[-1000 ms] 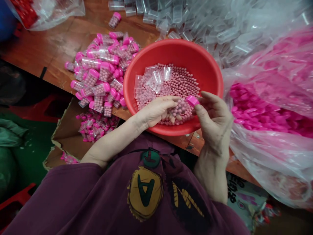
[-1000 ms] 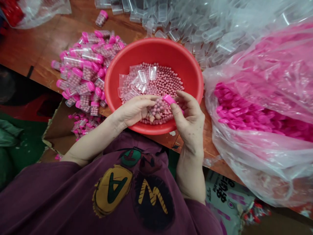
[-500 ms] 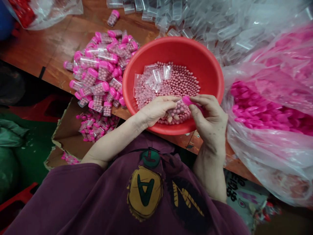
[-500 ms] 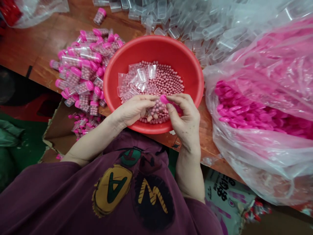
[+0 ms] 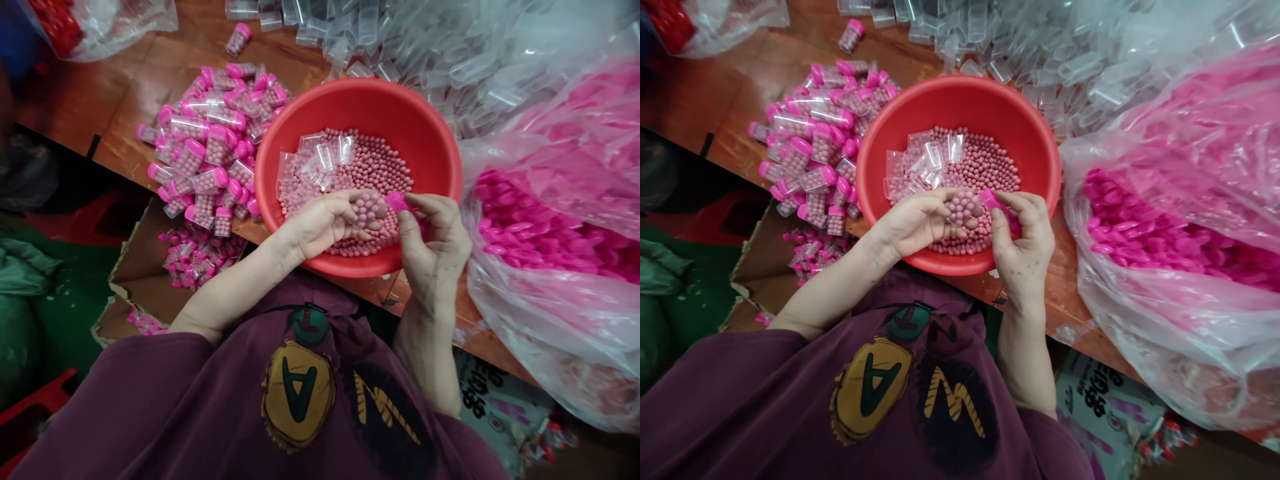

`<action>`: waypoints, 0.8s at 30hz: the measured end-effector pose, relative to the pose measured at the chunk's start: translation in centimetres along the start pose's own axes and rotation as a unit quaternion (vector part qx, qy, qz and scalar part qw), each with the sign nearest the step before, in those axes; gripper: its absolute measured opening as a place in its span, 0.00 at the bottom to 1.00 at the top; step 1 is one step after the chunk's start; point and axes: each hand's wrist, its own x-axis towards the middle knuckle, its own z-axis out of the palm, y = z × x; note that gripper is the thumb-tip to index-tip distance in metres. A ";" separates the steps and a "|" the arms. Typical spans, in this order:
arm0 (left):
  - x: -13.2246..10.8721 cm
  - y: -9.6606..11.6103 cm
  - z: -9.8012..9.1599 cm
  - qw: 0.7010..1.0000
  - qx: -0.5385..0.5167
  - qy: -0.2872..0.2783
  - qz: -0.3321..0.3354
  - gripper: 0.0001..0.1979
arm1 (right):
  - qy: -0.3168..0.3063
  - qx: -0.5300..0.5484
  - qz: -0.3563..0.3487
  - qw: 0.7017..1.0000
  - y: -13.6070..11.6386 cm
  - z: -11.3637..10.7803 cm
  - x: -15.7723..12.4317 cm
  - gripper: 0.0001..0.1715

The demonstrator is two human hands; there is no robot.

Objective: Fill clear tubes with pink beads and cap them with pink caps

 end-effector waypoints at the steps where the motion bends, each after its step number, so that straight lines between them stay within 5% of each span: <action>1: 0.0 0.1 -0.1 1.000 -0.007 -0.007 0.002 0.19 | 0.008 0.010 0.005 1.000 0.2 0.1 -0.1 0.15; 10: -0.3 -0.5 0.3 0.999 0.017 0.014 0.033 0.15 | -0.018 0.086 0.037 0.995 -0.9 0.1 0.4 0.15; 18: -0.1 -1.7 -0.6 0.998 0.031 -0.010 0.061 0.05 | -0.032 0.082 -0.011 0.996 -2.6 0.7 1.0 0.10; 24: -0.3 -1.4 -0.3 0.998 0.042 0.024 0.043 0.06 | -0.025 0.065 -0.037 0.997 -2.6 1.0 1.1 0.10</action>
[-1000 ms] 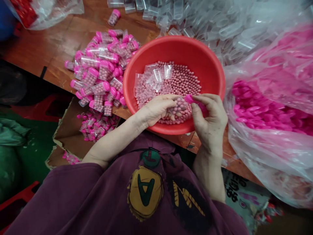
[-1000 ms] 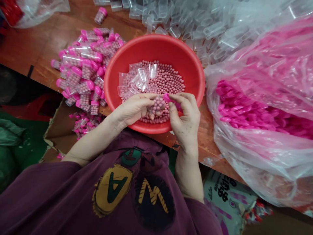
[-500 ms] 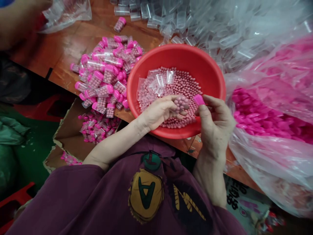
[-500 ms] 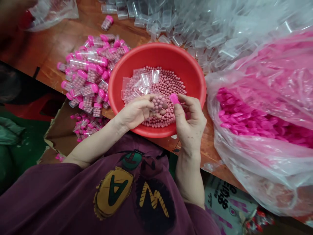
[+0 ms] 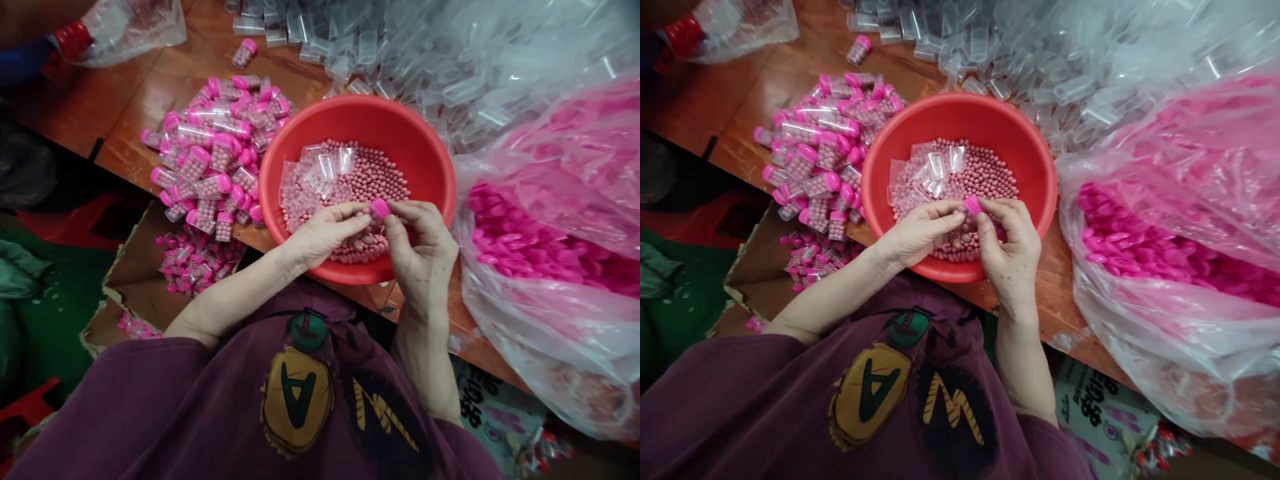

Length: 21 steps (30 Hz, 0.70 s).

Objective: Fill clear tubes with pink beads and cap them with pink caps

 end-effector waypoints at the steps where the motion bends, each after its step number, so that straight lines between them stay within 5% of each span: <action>1: -0.1 0.1 0.1 1.000 0.003 0.008 -0.004 0.06 | 0.000 -0.009 -0.002 1.000 0.0 0.1 0.0 0.10; 14: -0.6 0.7 1.2 0.995 -0.034 0.091 0.018 0.08 | -0.054 -0.053 -0.031 0.997 -1.2 1.7 -1.0 0.21; 18: -0.7 0.7 0.9 0.996 -0.022 0.072 0.051 0.02 | -0.104 -0.039 -0.023 0.994 -0.9 0.3 -0.2 0.22; 21: -0.8 0.5 0.4 0.997 -0.002 0.041 0.060 0.02 | -0.072 0.036 -0.003 0.997 0.5 -0.7 0.4 0.29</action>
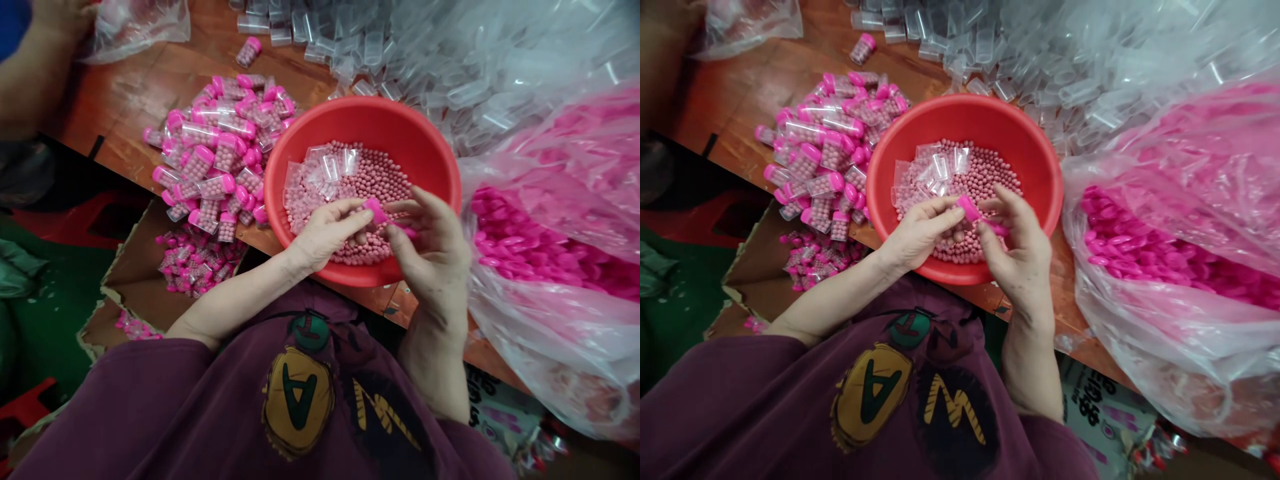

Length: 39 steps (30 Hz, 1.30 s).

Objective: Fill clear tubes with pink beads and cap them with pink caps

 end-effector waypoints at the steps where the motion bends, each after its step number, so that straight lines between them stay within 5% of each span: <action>1: 0.0 -0.1 -0.2 1.000 0.007 -0.013 -0.001 0.05 | 0.029 0.029 0.000 0.999 0.5 -0.2 0.1 0.33; 4: 0.2 -0.5 -0.7 0.998 0.031 -0.047 0.010 0.14 | 0.078 0.068 0.011 0.995 1.0 -0.1 0.3 0.26; 6: 0.4 -0.8 -0.9 0.997 0.045 -0.060 0.030 0.19 | 0.065 0.029 0.021 0.997 0.5 0.4 0.3 0.11; 8: 0.6 -0.9 -1.0 0.996 0.052 -0.058 0.048 0.21 | 0.039 -0.038 0.004 0.998 -0.4 0.7 0.1 0.06; 10: 0.7 -1.0 -1.0 0.996 0.051 -0.051 0.053 0.23 | 0.007 -0.099 -0.017 0.995 -1.0 0.9 -0.2 0.11; 14: 0.8 -1.1 -0.9 0.998 0.034 -0.039 0.029 0.23 | -0.057 -0.226 -0.043 0.972 -0.9 1.5 -1.1 0.39; 17: 0.8 -1.2 -0.7 0.999 0.025 -0.018 0.028 0.20 | -0.065 -0.292 -0.051 0.953 -0.2 2.5 -1.6 0.47; 28: 0.2 -0.7 -0.2 0.999 0.043 -0.020 -0.027 0.13 | -0.012 -0.316 -0.102 0.943 0.2 3.1 -2.1 0.41; 39: 0.5 -0.9 0.1 0.999 0.024 -0.009 -0.047 0.12 | -0.047 -0.407 -0.076 0.909 0.4 3.6 -2.1 0.33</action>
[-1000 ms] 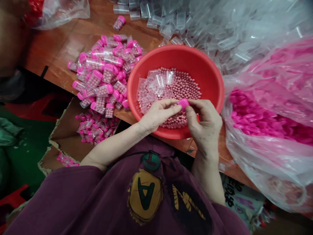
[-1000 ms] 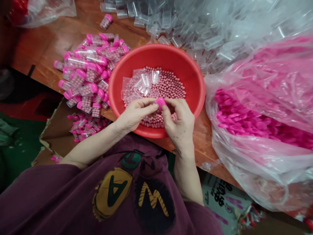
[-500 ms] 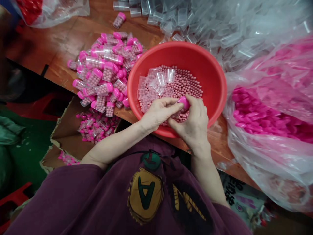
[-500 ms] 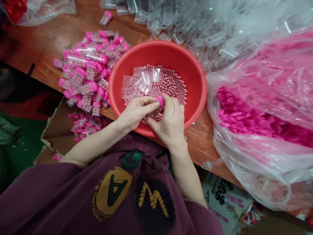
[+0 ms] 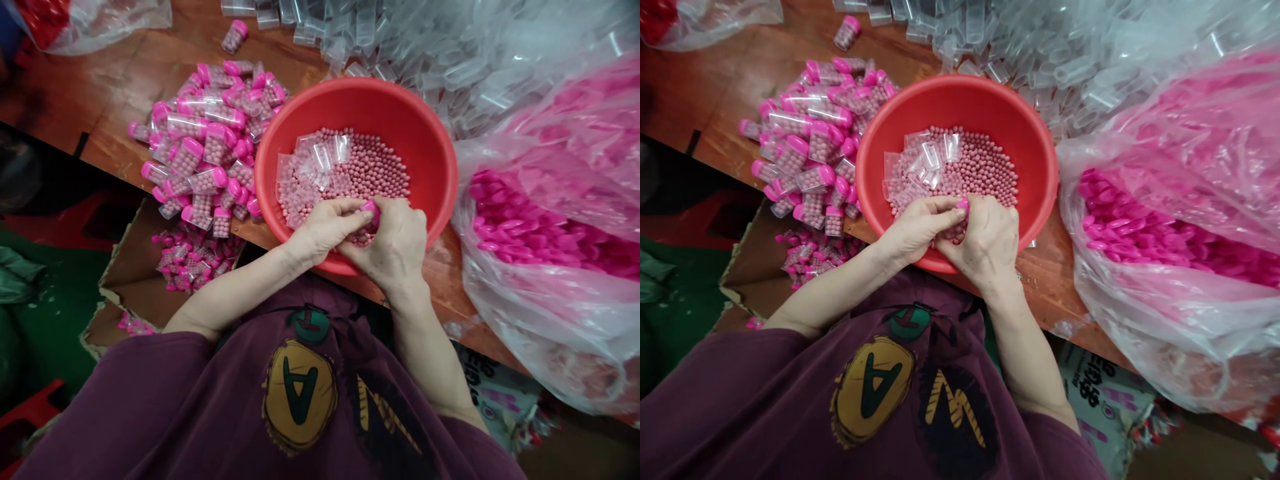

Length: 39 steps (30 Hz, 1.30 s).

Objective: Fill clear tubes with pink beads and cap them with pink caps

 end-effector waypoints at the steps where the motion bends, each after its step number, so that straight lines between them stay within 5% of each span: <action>1: 0.0 0.0 0.0 1.000 0.000 -0.002 0.000 0.12 | -0.012 -0.001 0.010 1.000 0.0 -0.1 0.0 0.33; 5: -0.2 0.4 0.1 1.000 0.016 -0.005 0.010 0.12 | -0.058 0.021 0.036 0.997 0.2 -0.6 0.0 0.37; 11: -0.3 1.1 0.0 0.995 0.073 0.026 0.055 0.11 | -0.082 0.098 0.003 0.992 1.0 -1.3 1.1 0.56; 23: 0.5 -0.3 -0.1 0.989 0.116 0.067 0.067 0.16 | -0.060 -0.003 0.008 0.998 -1.2 -0.2 2.0 0.21; 28: -1.2 2.6 -1.0 0.977 0.151 0.049 0.142 0.18 | -0.075 0.164 -0.024 0.983 0.7 -1.9 3.4 0.43; 31: -2.4 6.6 -5.6 0.916 0.236 0.115 0.304 0.17 | 0.036 0.279 0.034 0.959 4.5 -2.7 3.5 0.43; 33: -2.9 9.1 -9.4 0.829 0.338 0.223 0.386 0.16 | 0.127 0.272 0.099 0.949 7.0 -2.9 2.9 0.33; 35: -3.1 10.5 -12.0 0.712 0.421 0.338 0.449 0.15 | 0.153 0.256 0.139 0.944 8.3 -2.6 2.1 0.25; 37: -2.9 10.4 -11.9 0.617 0.500 0.386 0.468 0.12 | 0.127 0.261 0.144 0.946 8.1 -2.0 1.5 0.22; 39: -1.9 9.0 -9.6 0.621 0.596 0.300 0.410 0.09 | 0.095 0.248 0.128 0.956 7.1 -1.3 1.3 0.20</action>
